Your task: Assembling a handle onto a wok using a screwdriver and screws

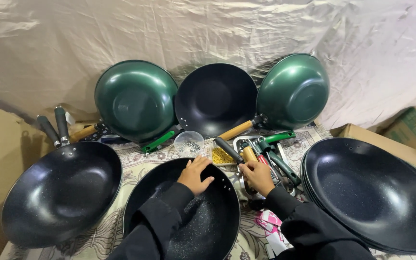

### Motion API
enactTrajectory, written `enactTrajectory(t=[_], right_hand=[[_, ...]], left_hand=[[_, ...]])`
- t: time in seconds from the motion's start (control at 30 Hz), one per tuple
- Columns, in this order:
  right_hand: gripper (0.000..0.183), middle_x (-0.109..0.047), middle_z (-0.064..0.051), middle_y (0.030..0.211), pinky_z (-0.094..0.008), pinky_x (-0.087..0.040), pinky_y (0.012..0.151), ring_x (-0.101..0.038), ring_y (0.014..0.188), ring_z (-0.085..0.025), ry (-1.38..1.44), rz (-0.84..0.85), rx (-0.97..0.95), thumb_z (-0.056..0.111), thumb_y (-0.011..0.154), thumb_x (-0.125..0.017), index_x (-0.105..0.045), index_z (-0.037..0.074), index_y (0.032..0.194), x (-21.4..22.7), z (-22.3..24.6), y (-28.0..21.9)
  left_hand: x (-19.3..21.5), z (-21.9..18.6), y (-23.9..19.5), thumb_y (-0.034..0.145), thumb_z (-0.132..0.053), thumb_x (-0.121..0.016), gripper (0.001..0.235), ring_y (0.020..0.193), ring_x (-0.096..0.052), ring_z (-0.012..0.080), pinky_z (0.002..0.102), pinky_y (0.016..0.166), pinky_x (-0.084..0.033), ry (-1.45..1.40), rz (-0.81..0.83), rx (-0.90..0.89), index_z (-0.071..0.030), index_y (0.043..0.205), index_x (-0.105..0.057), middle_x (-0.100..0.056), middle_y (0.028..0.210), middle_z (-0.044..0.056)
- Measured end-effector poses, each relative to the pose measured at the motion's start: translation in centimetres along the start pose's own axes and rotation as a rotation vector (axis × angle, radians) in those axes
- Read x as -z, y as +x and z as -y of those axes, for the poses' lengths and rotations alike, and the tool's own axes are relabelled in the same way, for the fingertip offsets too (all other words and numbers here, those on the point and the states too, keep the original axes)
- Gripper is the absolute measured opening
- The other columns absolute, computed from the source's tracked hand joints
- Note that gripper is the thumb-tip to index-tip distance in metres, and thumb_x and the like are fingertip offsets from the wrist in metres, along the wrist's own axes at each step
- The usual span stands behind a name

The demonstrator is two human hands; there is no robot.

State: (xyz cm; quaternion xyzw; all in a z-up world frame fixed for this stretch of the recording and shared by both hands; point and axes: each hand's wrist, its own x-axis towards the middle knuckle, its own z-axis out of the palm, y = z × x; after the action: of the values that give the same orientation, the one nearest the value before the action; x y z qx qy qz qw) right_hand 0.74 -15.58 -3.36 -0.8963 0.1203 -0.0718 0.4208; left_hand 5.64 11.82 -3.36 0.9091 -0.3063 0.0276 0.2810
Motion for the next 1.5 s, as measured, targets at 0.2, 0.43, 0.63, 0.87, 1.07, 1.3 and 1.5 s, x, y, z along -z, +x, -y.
enactTrajectory(t=[0.2,0.43,0.63,0.87,1.07,1.3,1.5], right_hand=[[0.036,-0.066,0.008,0.047,-0.032,-0.058,0.072,-0.073,0.068,-0.018,-0.092,-0.045,-0.044,0.058,0.085,-0.071,-0.077,0.027,0.066,-0.3,-0.3,1.0],[0.03,-0.071,0.002,0.056,-0.032,-0.058,0.07,-0.074,0.069,-0.02,0.058,-0.183,-0.067,0.045,0.093,-0.068,-0.079,0.021,0.078,1.9,0.8,0.8],[0.028,-0.076,-0.008,0.072,-0.038,-0.058,0.074,-0.074,0.081,-0.029,0.008,-0.231,-0.007,0.039,0.093,-0.069,-0.079,0.014,0.086,1.9,2.3,0.6],[0.031,-0.064,-0.005,0.093,-0.04,-0.056,0.077,-0.064,0.097,-0.029,-0.516,-0.24,0.39,0.038,0.08,-0.078,-0.075,0.017,0.103,-1.4,1.1,3.0],[0.041,-0.055,-0.003,0.093,-0.042,-0.046,0.073,-0.056,0.097,-0.028,-0.769,-0.282,0.392,0.05,0.074,-0.079,-0.074,0.017,0.098,-2.8,0.2,4.7],[0.04,-0.054,-0.002,0.092,-0.042,-0.042,0.075,-0.054,0.095,-0.027,-0.714,-0.326,0.465,0.052,0.074,-0.078,-0.072,0.015,0.086,-3.7,-1.0,5.4],[0.041,-0.051,-0.002,0.087,-0.042,-0.04,0.069,-0.054,0.083,-0.026,-0.534,-0.508,0.599,0.055,0.078,-0.073,-0.07,0.015,0.086,-0.5,2.5,3.2]], left_hand=[[-1.1,-0.3,-0.1,0.083,-0.047,-0.075,0.056,0.148,-0.039,0.0264,0.063,0.117,-0.033,0.0,0.0,-0.043,-0.03,0.135,-0.06,-0.062,0.14,-0.004],[-0.5,-2.0,0.0,0.085,-0.047,-0.073,0.049,0.145,-0.045,0.0267,0.061,0.12,-0.027,-0.041,0.017,-0.039,-0.029,0.129,-0.063,-0.065,0.138,0.0],[-3.4,-1.3,2.6,0.09,-0.046,-0.069,0.028,0.118,-0.069,0.0194,0.038,0.112,-0.041,0.003,-0.093,-0.06,-0.023,0.104,-0.075,-0.078,0.108,0.0],[-8.7,-1.8,10.0,0.088,-0.048,-0.073,0.066,0.131,-0.059,0.0268,0.04,0.113,-0.047,-0.542,-0.145,0.416,-0.025,0.147,-0.053,-0.061,0.141,0.012],[-14.1,-1.7,15.8,0.089,-0.048,-0.08,0.1,0.136,-0.05,0.0352,0.051,0.113,-0.039,-1.174,-0.089,0.772,-0.022,0.165,-0.019,-0.032,0.16,0.024],[-12.3,-3.8,14.4,0.09,-0.041,-0.08,0.096,0.147,-0.037,0.0433,0.055,0.12,-0.031,-1.352,-0.215,0.778,-0.018,0.164,-0.023,-0.026,0.162,0.027],[-7.4,-5.9,11.9,0.095,-0.023,-0.077,0.103,0.141,-0.042,0.0522,0.06,0.12,-0.022,-1.588,-0.4,0.639,-0.028,0.165,-0.001,-0.032,0.153,0.037]])
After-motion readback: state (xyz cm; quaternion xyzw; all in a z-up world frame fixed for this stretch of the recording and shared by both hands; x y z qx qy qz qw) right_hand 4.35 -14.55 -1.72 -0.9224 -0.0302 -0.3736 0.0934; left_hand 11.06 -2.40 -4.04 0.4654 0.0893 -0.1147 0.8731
